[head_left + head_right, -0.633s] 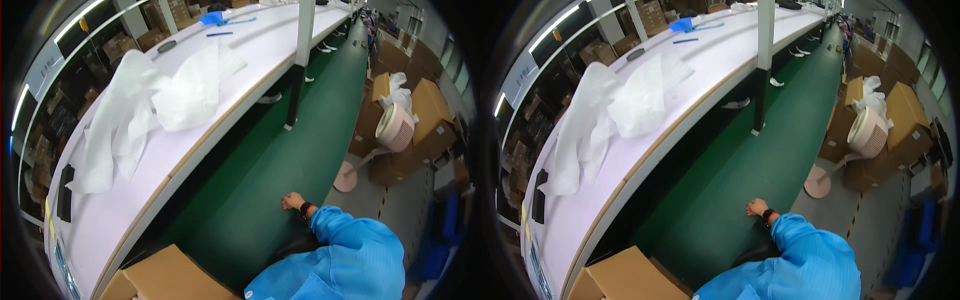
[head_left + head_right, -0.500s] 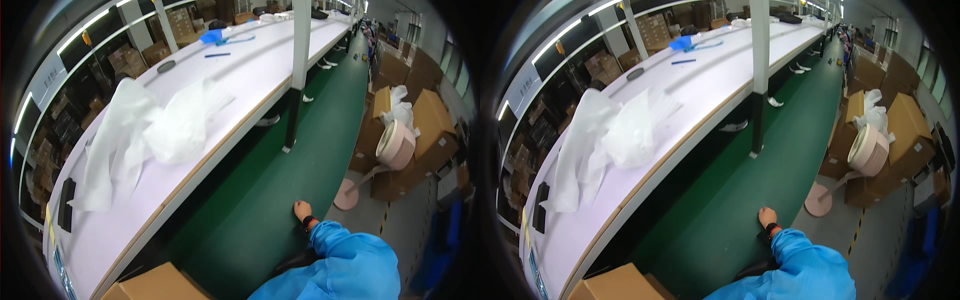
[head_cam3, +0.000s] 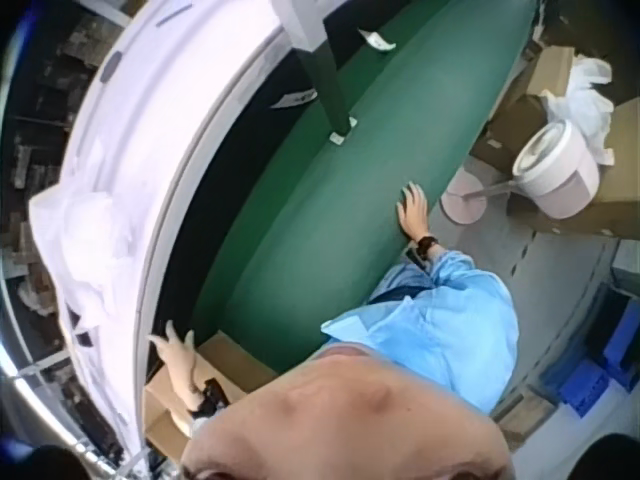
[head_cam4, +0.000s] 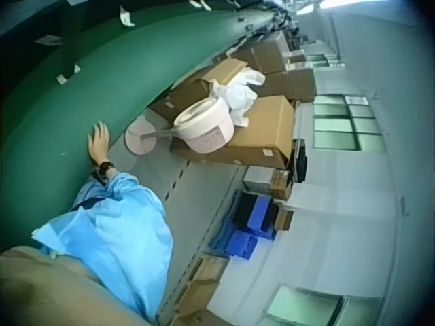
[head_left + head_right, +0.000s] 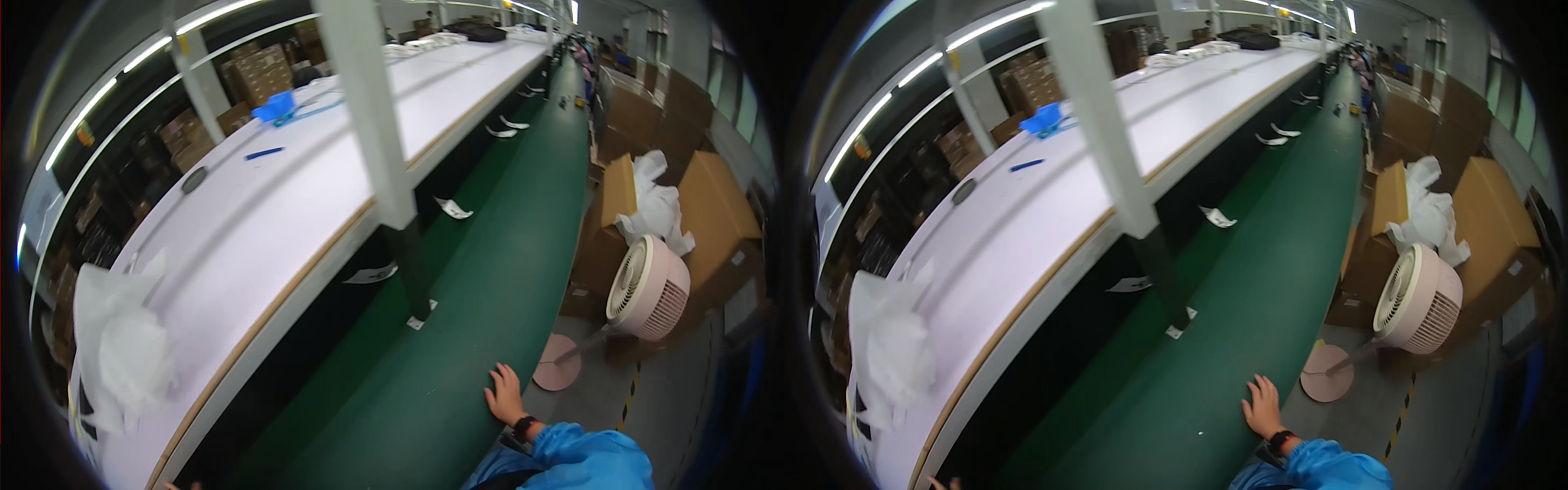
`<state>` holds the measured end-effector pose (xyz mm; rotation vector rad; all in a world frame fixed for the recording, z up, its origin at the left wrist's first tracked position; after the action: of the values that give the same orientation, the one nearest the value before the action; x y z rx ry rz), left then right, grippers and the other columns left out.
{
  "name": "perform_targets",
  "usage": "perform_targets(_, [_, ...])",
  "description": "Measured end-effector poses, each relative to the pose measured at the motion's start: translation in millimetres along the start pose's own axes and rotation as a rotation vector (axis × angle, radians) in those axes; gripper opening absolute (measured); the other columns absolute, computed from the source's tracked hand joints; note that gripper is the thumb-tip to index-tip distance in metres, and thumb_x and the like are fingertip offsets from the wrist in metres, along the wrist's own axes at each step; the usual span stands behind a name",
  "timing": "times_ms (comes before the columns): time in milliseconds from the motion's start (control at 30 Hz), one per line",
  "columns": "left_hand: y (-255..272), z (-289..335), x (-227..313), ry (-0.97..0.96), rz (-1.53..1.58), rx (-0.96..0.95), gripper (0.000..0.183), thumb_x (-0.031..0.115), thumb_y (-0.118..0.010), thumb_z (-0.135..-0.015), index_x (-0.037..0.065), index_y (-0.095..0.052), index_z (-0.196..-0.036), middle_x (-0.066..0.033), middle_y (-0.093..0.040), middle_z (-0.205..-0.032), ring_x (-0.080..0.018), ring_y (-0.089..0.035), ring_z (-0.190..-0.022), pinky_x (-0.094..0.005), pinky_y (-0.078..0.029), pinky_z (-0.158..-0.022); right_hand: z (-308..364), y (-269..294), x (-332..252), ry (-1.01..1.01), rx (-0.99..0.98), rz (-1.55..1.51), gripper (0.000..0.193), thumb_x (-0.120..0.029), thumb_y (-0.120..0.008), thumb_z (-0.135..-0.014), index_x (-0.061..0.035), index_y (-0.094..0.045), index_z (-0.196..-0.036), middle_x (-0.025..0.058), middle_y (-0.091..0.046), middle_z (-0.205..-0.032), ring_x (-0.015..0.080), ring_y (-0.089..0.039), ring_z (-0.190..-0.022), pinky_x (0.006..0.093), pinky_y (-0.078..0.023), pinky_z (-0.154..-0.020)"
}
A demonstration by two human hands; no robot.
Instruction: Packing white plastic components into a cardboard box and organizing the assembly line workstation.
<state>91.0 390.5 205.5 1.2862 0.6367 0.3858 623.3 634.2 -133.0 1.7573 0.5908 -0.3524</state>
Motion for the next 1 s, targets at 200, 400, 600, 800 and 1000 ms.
perform_targets(200, [-96,-40,195,-0.579,0.228,-0.319,0.055,0.024,-0.064,-0.085,0.004,-0.044,-0.133,-0.0284,-0.023,-0.147,-0.0475,-0.027,-0.132,-0.0461,-0.031,-0.108,190,56,211,-0.560,0.197,0.119,0.053,-0.005,-0.061,-0.072,0.0020,-0.045,-0.122,0.0224,-0.047,-0.123,0.0384,-0.041,-0.120,0.0460,-0.030,-0.104])
perform_targets(400, [-234,-90,287,-0.640,0.078,-0.467,0.082,0.038,-0.062,-0.087,0.009,-0.015,-0.148,-0.0294,-0.006,-0.151,-0.0480,-0.013,-0.137,-0.0595,-0.025,-0.106,565,13,381,-1.189,-0.327,0.519,0.069,-0.024,-0.057,-0.086,0.0037,-0.026,-0.141,0.0192,-0.041,-0.140,0.0346,-0.036,-0.132,0.0401,-0.025,-0.112])
perform_targets(600, [-271,-68,306,-0.703,0.098,-0.392,0.100,0.039,-0.069,-0.080,0.004,-0.005,-0.148,-0.0329,-0.001,-0.149,-0.0511,-0.008,-0.137,-0.0545,-0.017,-0.111,589,3,388,-1.092,-0.374,0.351,0.063,-0.024,-0.057,-0.087,0.0036,-0.029,-0.137,0.0190,-0.043,-0.136,0.0338,-0.039,-0.128,0.0395,-0.027,-0.109])
perform_targets(800, [-272,-58,273,-0.691,0.135,-0.310,0.091,0.044,-0.064,-0.082,0.003,-0.015,-0.146,-0.0307,-0.010,-0.149,-0.0449,-0.012,-0.139,-0.0501,-0.016,-0.112,508,-1,403,-0.859,-0.384,0.172,0.058,-0.025,-0.056,-0.088,0.0034,-0.033,-0.132,0.0188,-0.046,-0.132,0.0330,-0.041,-0.124,0.0390,-0.029,-0.107])
perform_targets(1000, [-286,-58,253,-0.729,0.221,-0.259,0.086,0.049,-0.056,-0.087,0.012,-0.010,-0.149,-0.0274,-0.003,-0.152,-0.0428,-0.005,-0.141,-0.0520,-0.010,-0.113,341,-52,411,-0.315,-0.706,-0.043,0.052,-0.026,-0.055,-0.089,0.0033,-0.036,-0.128,0.0186,-0.048,-0.128,0.0323,-0.044,-0.121,0.0384,-0.031,-0.104])
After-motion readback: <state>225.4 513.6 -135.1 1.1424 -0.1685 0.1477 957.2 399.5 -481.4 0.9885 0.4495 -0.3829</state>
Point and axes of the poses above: each hand's wrist, its own z-axis away from the middle knuckle, its own y-axis out of the back of the hand, x = y × z, the point moved 9 cm from there along -z, towards the middle knuckle
